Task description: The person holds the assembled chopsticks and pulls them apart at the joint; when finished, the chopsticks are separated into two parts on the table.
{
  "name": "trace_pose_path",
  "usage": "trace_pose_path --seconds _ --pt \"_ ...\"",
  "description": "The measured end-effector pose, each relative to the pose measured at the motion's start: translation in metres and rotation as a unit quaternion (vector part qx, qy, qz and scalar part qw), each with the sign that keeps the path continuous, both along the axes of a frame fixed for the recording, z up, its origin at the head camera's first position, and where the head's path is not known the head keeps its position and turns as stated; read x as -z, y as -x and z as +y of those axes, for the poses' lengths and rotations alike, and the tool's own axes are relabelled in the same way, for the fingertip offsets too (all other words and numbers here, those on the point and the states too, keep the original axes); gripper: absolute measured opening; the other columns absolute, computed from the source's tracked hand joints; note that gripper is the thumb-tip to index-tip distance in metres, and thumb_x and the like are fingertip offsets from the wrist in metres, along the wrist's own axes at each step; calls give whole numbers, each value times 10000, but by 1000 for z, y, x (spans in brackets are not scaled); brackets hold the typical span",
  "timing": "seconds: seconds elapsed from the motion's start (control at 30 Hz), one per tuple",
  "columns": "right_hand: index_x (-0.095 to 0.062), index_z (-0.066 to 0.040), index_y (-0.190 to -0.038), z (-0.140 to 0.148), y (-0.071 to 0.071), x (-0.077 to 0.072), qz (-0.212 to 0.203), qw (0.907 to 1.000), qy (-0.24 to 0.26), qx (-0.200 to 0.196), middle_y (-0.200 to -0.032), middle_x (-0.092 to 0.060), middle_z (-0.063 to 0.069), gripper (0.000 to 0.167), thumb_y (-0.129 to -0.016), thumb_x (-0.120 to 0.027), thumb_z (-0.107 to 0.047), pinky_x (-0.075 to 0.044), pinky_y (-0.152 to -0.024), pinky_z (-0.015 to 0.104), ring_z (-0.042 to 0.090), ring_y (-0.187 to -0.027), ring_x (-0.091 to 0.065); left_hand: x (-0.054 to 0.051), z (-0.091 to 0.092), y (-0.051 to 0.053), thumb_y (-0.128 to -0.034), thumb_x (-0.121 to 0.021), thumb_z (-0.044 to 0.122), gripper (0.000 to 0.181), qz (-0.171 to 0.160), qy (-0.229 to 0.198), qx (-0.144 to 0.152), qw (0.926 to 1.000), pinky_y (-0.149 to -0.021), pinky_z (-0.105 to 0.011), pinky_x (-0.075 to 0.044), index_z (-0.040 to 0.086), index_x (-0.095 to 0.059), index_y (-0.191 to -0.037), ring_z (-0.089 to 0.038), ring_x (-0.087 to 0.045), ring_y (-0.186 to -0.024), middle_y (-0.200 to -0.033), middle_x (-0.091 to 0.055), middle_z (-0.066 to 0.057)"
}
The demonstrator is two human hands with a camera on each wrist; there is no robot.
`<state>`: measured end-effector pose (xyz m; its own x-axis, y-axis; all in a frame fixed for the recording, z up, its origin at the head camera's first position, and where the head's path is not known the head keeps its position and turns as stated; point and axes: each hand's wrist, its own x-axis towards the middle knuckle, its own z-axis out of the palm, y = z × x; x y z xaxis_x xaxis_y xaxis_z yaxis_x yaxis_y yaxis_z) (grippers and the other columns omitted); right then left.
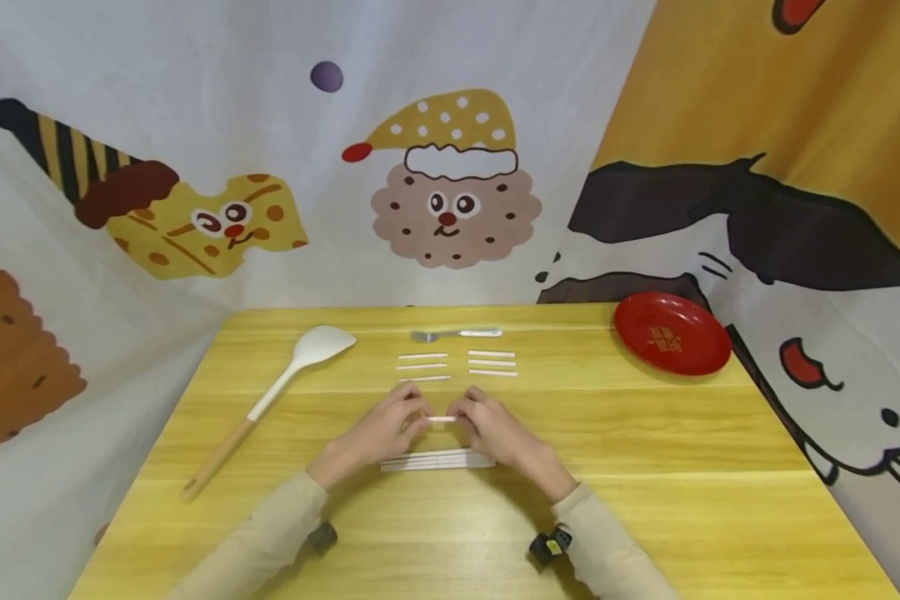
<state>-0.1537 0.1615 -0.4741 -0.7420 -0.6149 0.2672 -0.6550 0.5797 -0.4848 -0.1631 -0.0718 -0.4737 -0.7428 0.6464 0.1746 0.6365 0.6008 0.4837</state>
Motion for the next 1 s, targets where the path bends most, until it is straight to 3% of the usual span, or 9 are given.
trace_pose_path --seconds 0.13,0.33,0.5,0.73,0.87,1.0 --pt "-708 -39 -1057 0 3 -8 231 9994 245 96 -1022 -612 55 207 -928 -621 99 -562 -753 215 129 -876 -586 -6 3 6 -1004 -629 127 114 407 -308 98 9986 -799 -208 -558 50 -703 -1043 -129 -607 -912 -1030 -586 -24" --pt "-707 -51 -1056 -5 9 -16 768 9952 612 -28 -1014 -614 44 200 -908 -677 79 -553 -709 216 136 -852 -617 -19 7 10 -1000 -619 84 87 622 -400 208 9970 -737 -201 -546 31 -681 -1031 -105 -587 -808 -968 -628 -27" --pt "-707 -38 -1027 -8 11 -18 797 9926 906 -109 -981 -666 49 167 -895 -701 64 -579 -741 212 165 -876 -676 -24 9 11 -988 -637 90 88 924 -461 257 9943 -709 -184 -544 37 -700 -1020 -96 -591 -773 -944 -652 -29" --pt "-691 -6 -993 -7 16 -13 811 9886 1223 -340 -935 -696 99 141 -886 -697 86 -567 -687 192 182 -780 -668 -20 10 11 -952 -668 50 65 1309 -736 214 9884 -624 -147 -476 55 -663 -887 -81 -508 -695 -845 -600 -7" --pt "-688 1 -973 -4 21 -6 854 9860 1347 -486 -909 -698 120 122 -886 -697 87 -556 -655 186 204 -731 -657 -16 10 13 -937 -675 30 82 1336 -823 181 9874 -608 -150 -456 45 -659 -858 -71 -475 -682 -817 -570 5" --pt "-693 -18 -952 -1 28 0 633 9853 1517 -456 -869 -697 120 110 -893 -690 75 -526 -608 172 204 -677 -620 -13 13 17 -938 -684 44 88 1356 -792 -2 9876 -584 -161 -427 61 -662 -854 -63 -453 -663 -811 -565 14"
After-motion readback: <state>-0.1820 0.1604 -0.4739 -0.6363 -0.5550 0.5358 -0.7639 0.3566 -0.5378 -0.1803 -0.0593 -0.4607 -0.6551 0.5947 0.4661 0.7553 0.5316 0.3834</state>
